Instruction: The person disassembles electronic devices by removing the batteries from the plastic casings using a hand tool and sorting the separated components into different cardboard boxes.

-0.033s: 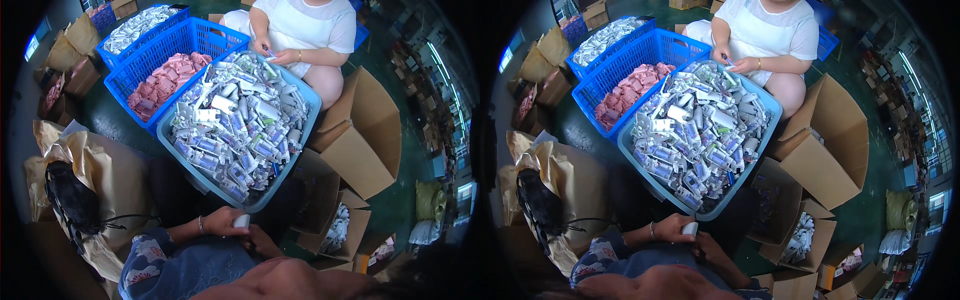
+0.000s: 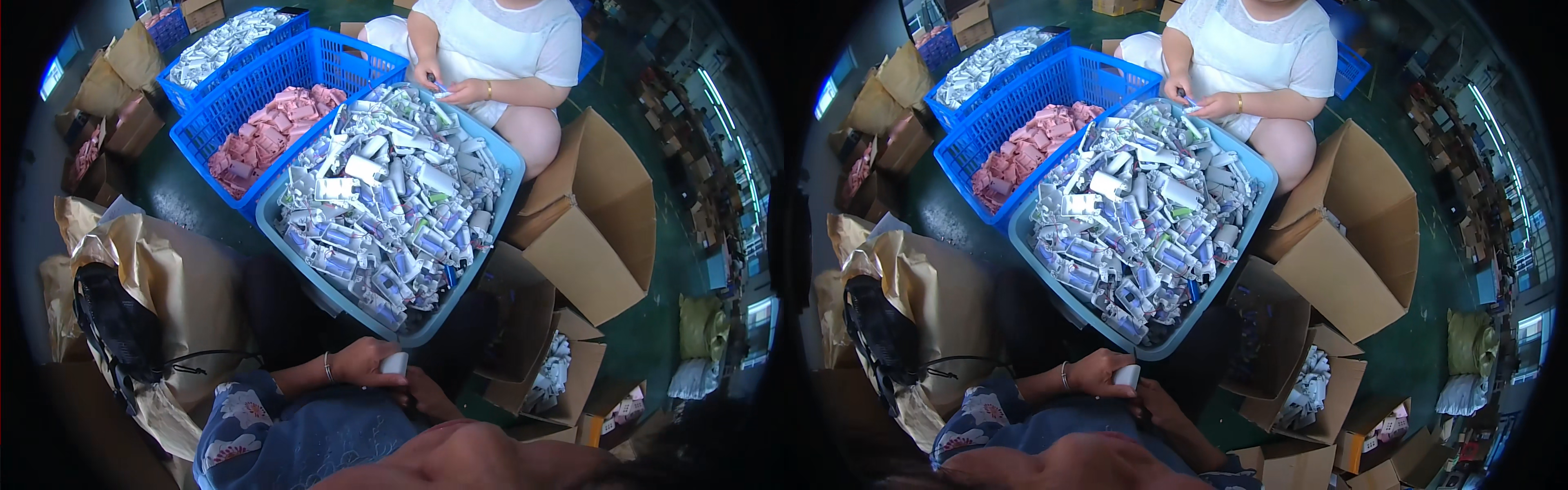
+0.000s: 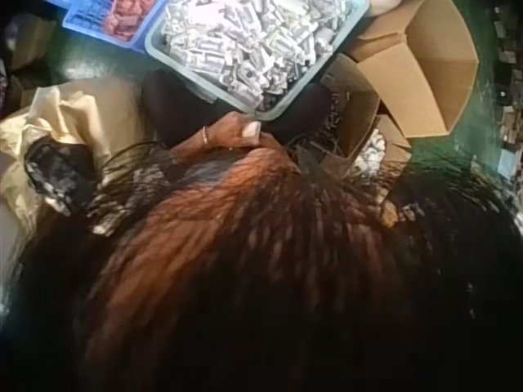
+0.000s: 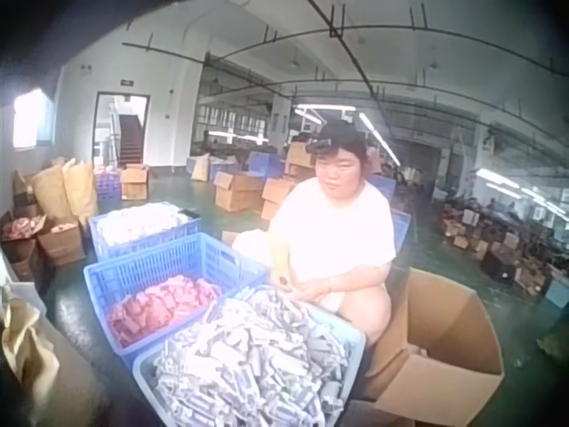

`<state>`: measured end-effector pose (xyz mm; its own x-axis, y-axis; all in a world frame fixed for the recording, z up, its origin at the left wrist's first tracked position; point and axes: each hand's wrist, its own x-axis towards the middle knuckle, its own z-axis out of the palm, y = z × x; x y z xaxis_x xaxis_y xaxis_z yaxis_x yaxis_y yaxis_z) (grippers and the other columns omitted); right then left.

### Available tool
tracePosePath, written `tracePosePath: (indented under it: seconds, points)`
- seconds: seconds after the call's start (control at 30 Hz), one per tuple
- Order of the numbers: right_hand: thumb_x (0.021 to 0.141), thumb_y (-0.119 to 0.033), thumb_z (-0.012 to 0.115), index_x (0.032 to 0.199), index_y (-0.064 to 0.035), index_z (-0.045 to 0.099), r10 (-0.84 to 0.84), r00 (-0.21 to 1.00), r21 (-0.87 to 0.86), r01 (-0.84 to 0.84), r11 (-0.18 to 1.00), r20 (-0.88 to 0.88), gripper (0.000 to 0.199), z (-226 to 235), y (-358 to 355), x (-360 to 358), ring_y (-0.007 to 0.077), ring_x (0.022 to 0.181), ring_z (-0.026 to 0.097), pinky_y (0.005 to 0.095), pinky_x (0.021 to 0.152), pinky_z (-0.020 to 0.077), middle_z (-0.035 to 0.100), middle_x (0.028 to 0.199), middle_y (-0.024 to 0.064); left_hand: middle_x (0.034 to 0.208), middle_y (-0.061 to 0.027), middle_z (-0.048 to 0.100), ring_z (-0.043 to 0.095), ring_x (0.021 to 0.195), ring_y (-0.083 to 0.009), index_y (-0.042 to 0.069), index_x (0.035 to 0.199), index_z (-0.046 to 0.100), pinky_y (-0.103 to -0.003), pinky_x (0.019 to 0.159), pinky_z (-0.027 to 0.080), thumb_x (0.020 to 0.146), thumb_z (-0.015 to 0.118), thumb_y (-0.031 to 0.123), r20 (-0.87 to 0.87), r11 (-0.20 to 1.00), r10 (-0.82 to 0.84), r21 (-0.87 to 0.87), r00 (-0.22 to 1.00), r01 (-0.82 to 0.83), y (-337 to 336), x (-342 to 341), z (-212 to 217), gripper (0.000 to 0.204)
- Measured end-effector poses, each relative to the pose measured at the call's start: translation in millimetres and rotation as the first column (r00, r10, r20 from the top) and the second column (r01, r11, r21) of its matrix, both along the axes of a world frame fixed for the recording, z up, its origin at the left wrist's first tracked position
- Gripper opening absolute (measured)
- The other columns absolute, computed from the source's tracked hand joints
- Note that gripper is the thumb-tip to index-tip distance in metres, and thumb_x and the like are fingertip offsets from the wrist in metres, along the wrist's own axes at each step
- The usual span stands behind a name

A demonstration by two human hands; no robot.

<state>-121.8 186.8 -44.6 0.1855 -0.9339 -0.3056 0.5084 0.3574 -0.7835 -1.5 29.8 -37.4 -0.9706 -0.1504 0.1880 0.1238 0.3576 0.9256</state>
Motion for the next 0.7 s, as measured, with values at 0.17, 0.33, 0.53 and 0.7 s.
tracePosePath:
  seconds: [0.17, 0.33, 0.53, 0.7]
  points:
    - [0.084, -0.032, 0.057, 0.089, -0.0054, 0.053, -0.081, 0.997, -0.352, 0.076, 0.933, 0.002, 0.027, 3, -11, 5, 0.0038, 0.052, 0.043, 0.0197, 0.045, 0.0305, 0.046, 0.065, -0.0037, 0.065, -0.0117, 0.057, 0.060, 0.059, -0.0297, 0.005, 0.076, 0.054, -0.037, 0.047, 0.046, 0.067, 0.073, 0.051, 0.056, 0.916, -0.074, -0.390, 0.996, 0.090, -7, -9, 10, 0.050]
    - [0.085, -0.032, 0.057, 0.088, -0.0059, 0.053, -0.023, 0.999, -0.313, 0.029, 0.949, 0.022, 0.027, 13, -19, 20, 0.0043, 0.051, 0.041, 0.0202, 0.045, 0.0307, 0.044, 0.063, -0.0040, 0.067, -0.0098, 0.058, 0.061, 0.061, -0.0283, 0.007, 0.078, 0.056, -0.036, 0.049, 0.047, 0.064, 0.071, 0.056, 0.032, 0.839, -0.167, -0.520, 0.985, 0.159, -7, -3, 13, 0.053]
    - [0.085, -0.033, 0.058, 0.085, -0.0066, 0.053, -0.026, 0.990, -0.076, 0.037, 0.996, 0.137, 0.027, 22, -6, 29, 0.0048, 0.050, 0.040, 0.0207, 0.045, 0.0310, 0.042, 0.062, -0.0044, 0.067, -0.0061, 0.052, 0.057, 0.058, -0.0228, 0.009, 0.078, 0.055, -0.033, 0.044, 0.044, 0.060, 0.073, 0.059, -0.280, 0.791, -0.379, -0.593, 0.882, 0.152, 3, -22, 48, 0.056]
    - [0.087, -0.035, 0.058, 0.081, -0.0081, 0.052, -0.350, 0.745, 0.522, 0.002, 0.853, 0.568, 0.028, -17, -6, 8, 0.0062, 0.048, 0.038, 0.0214, 0.044, 0.0307, 0.038, 0.059, -0.0051, 0.070, -0.0016, 0.049, 0.049, 0.056, -0.0166, 0.007, 0.089, 0.053, -0.028, 0.050, 0.040, 0.065, 0.075, 0.050, -0.169, 0.924, 0.382, 0.047, 0.908, -0.380, -15, -49, 56, 0.054]
